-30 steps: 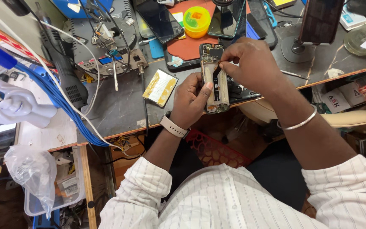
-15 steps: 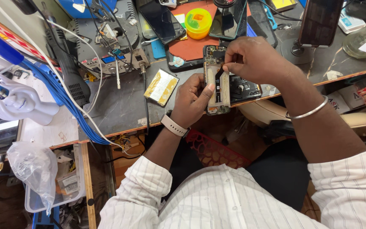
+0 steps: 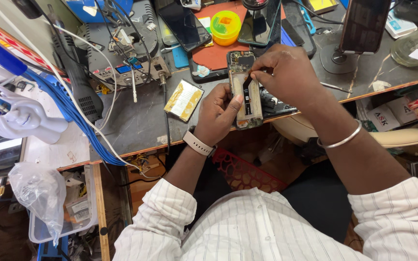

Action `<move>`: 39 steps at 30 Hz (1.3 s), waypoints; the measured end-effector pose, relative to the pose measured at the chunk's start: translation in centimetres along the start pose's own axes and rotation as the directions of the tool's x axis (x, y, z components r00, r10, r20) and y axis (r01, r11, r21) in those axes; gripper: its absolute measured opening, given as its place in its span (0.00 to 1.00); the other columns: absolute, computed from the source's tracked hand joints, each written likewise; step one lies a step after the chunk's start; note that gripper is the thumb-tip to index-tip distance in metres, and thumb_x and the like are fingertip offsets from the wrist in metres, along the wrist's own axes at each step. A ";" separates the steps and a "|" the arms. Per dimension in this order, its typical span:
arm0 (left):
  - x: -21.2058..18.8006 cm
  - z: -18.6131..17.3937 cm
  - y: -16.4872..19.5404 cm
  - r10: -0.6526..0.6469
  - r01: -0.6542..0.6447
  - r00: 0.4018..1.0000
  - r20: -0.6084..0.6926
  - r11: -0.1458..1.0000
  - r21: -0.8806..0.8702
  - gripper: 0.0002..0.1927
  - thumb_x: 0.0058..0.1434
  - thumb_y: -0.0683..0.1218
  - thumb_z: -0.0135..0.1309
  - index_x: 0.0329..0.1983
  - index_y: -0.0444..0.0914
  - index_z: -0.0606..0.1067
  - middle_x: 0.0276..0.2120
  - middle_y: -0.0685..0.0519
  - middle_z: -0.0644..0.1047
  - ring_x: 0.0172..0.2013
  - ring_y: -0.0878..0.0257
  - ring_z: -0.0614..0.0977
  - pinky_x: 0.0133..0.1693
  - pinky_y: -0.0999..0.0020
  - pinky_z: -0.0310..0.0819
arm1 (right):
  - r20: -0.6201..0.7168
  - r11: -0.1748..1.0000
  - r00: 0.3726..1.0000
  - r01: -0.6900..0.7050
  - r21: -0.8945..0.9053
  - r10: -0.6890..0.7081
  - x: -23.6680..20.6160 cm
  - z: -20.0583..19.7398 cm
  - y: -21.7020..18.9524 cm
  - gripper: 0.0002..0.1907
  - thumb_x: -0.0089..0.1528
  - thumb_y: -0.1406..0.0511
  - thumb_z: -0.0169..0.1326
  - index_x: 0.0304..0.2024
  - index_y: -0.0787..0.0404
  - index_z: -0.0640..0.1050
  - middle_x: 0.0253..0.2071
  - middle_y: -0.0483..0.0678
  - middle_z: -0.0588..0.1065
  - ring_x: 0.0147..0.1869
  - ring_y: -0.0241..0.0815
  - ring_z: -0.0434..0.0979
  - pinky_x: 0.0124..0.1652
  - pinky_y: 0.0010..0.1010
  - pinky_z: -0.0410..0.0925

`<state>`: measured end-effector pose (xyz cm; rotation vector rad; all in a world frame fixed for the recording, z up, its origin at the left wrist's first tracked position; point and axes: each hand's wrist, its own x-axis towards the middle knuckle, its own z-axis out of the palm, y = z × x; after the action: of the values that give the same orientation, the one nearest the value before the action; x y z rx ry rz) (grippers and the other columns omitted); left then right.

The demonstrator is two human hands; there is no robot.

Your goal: The person disassembles a smartphone at a workbench, using a metal spudger to pry open the casing and remove the battery. They then use a plastic card to separate the screen assembly from the frame and continue to manipulate internal components with the spudger.

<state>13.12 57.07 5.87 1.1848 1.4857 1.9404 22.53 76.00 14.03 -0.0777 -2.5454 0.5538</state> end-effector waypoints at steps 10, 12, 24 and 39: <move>-0.2 -0.2 0.4 -0.019 0.018 1.000 0.019 0.999 0.050 0.11 0.73 0.45 0.52 0.50 0.31 0.73 0.36 0.54 0.80 0.36 0.73 0.78 0.38 0.76 0.76 | 0.326 0.975 0.919 -0.218 -0.043 0.220 2.2 -1.7 0.3 0.08 0.56 0.64 0.67 0.35 0.60 0.84 0.29 0.48 0.80 0.31 0.41 0.79 0.34 0.33 0.71; -0.1 -0.2 0.5 -0.020 0.019 1.000 0.014 0.995 0.098 0.11 0.73 0.45 0.53 0.48 0.32 0.73 0.34 0.54 0.80 0.35 0.74 0.78 0.37 0.76 0.76 | 0.353 0.983 0.918 -0.176 -0.050 0.182 2.5 -1.9 0.2 0.09 0.56 0.63 0.68 0.34 0.61 0.83 0.28 0.49 0.79 0.30 0.42 0.79 0.33 0.34 0.71; 0.1 0.4 1.6 -0.001 0.010 0.999 -0.052 0.983 0.182 0.11 0.72 0.45 0.53 0.49 0.31 0.74 0.32 0.55 0.80 0.32 0.74 0.77 0.35 0.76 0.75 | 0.015 0.980 0.985 0.170 -0.104 -0.169 -0.4 -0.6 -0.8 0.06 0.58 0.68 0.62 0.34 0.62 0.77 0.35 0.50 0.77 0.43 0.53 0.78 0.42 0.43 0.72; 0.9 0.6 -0.2 0.022 0.075 0.922 -0.386 0.970 0.233 0.06 0.66 0.42 0.55 0.41 0.32 0.76 0.26 0.57 0.79 0.24 0.76 0.76 0.27 0.77 0.72 | 0.021 0.983 0.988 0.151 0.103 -0.153 -5.6 -1.4 -9.7 0.11 0.54 0.73 0.60 0.39 0.64 0.76 0.32 0.52 0.76 0.37 0.53 0.78 0.39 0.40 0.72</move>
<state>13.11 58.19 6.02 0.8969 1.9799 2.1062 28.58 66.75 16.22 0.1607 -2.5192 0.6260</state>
